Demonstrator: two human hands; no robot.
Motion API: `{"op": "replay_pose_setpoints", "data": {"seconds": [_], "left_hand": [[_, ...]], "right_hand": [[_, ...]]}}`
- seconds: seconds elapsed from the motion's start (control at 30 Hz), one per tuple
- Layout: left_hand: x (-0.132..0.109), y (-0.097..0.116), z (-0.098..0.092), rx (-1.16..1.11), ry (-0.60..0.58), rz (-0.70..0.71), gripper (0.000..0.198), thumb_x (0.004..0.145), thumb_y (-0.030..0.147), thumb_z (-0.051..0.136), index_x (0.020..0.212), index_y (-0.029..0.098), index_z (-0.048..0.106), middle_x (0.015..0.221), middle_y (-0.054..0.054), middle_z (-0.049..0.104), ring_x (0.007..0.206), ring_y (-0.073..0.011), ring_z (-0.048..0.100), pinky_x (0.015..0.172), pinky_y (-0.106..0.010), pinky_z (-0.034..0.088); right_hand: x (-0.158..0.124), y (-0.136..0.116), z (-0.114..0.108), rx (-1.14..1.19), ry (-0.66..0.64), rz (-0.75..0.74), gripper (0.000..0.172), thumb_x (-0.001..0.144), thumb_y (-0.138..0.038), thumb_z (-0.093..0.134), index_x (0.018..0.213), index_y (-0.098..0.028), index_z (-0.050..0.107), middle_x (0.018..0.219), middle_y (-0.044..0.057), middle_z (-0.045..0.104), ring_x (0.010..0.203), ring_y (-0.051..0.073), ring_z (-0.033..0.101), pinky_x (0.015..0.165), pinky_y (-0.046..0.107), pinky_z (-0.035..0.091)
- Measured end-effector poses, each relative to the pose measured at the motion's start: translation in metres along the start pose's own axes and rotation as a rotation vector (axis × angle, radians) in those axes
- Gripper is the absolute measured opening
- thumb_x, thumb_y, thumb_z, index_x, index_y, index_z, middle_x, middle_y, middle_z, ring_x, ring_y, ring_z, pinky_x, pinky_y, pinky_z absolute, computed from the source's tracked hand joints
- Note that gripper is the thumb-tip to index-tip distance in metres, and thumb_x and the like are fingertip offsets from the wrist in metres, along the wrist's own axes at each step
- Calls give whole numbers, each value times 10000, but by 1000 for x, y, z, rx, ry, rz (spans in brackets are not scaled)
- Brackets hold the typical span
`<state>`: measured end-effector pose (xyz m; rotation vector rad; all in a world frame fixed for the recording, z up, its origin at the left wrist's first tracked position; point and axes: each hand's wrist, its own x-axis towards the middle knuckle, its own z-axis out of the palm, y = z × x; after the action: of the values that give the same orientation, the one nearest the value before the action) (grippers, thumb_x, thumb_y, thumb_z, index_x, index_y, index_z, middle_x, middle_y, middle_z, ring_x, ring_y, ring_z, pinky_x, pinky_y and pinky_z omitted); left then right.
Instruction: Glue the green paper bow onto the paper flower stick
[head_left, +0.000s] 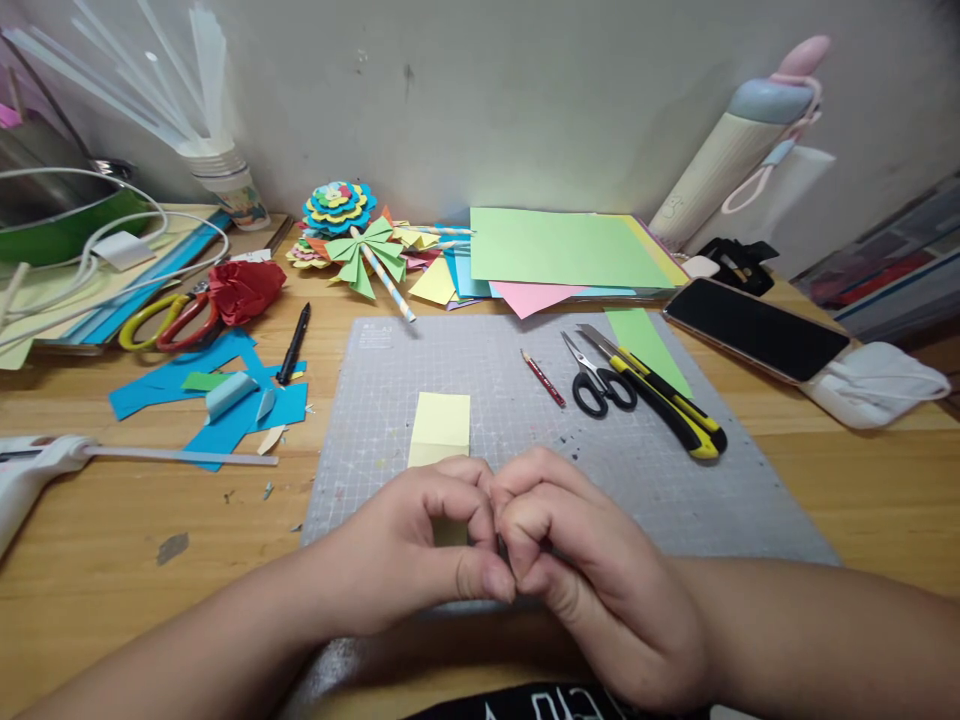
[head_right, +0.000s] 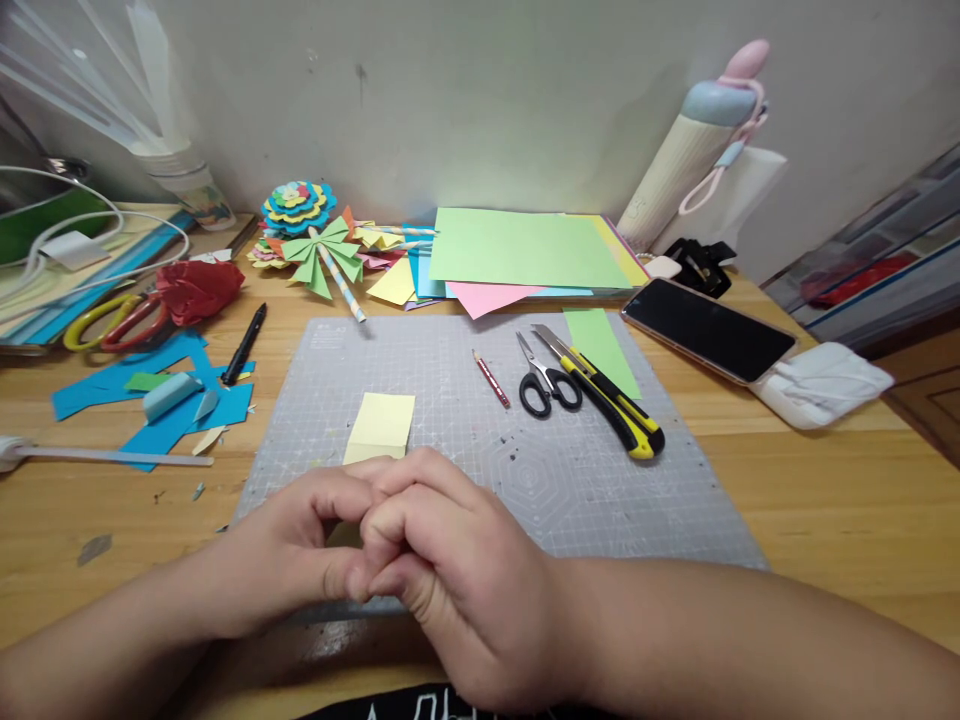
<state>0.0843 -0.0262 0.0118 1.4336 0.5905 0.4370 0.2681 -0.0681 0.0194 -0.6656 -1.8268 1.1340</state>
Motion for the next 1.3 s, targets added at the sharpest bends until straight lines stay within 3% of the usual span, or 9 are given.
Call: {"op": "replay_pose_setpoints", "data": {"seconds": [0.47,0.67,1.0,1.3], "left_hand": [[-1,3,0,9,-13,-2,345,744,489,683,651,158,644,824,-22,594,837,-173,547,799,-325,409],[-1,5,0,-12,-8,0,374,740,522,668,663,158,631,819,-18,583,832,-167,542,784,-310,408],[0,5,-3,0,6,-2,300,762,424,691,641,160,613,805,-2,568,812,-148,538,777,-294,406],[2,7,1,56,22,-5,287,763,390,694,625,160,593,773,-1,572,820,-157,521,793,-300,399]], "right_hand": [[-2,1,3,-33,27,8,90,912,-194,441,827,-200,472,906,37,471,848,156,486,724,289,451],[-1,-1,3,-43,102,-4,127,930,-215,435,809,-203,469,841,22,458,786,144,480,687,271,456],[2,-2,1,-72,112,-42,63,884,-171,551,829,-191,575,819,11,522,759,123,521,699,248,494],[-1,1,1,-106,31,-44,84,858,-112,496,837,-189,522,898,40,497,838,144,530,735,265,497]]}}
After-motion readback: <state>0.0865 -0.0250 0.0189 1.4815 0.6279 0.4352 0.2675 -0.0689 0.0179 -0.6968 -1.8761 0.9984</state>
